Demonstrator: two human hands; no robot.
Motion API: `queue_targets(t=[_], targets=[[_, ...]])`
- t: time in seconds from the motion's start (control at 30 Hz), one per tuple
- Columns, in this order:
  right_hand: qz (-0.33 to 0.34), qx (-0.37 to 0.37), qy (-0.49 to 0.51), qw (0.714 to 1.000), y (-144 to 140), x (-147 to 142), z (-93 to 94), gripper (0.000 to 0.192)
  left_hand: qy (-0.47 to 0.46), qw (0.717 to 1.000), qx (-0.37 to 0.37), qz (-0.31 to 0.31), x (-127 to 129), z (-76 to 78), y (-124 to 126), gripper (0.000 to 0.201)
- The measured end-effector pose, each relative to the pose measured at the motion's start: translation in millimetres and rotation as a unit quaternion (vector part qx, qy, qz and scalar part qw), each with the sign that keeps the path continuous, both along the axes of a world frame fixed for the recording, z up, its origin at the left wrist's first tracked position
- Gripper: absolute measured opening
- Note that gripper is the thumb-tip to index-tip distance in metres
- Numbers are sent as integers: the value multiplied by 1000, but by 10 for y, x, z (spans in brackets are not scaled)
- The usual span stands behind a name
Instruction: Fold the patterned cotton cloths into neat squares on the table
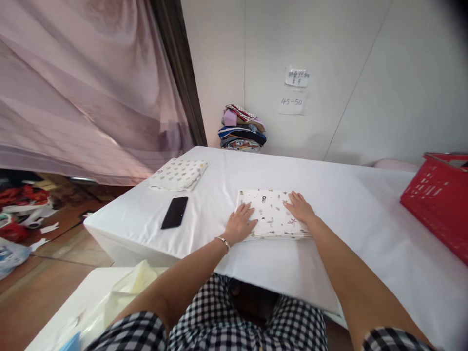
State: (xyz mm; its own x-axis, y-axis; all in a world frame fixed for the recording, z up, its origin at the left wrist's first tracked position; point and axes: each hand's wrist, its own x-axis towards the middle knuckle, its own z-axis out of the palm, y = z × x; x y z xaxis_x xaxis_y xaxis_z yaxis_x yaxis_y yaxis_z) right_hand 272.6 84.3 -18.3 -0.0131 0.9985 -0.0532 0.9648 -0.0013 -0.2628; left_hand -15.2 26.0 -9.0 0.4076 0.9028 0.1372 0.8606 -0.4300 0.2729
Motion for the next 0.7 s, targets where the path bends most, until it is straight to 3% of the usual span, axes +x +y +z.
queue_targets(t=[0.3,0.5,0.7], targets=[[0,15,58,998,-27,94,-159,62,-3,1000,5,3,8,1,6,50],[-24,9,128,991,-300,174,-138,64,-11,1000,4,5,23,8,7,49],[-46,11,138,989,-632,210,-69,62,-29,1000,-3,5,34,24,14,48]])
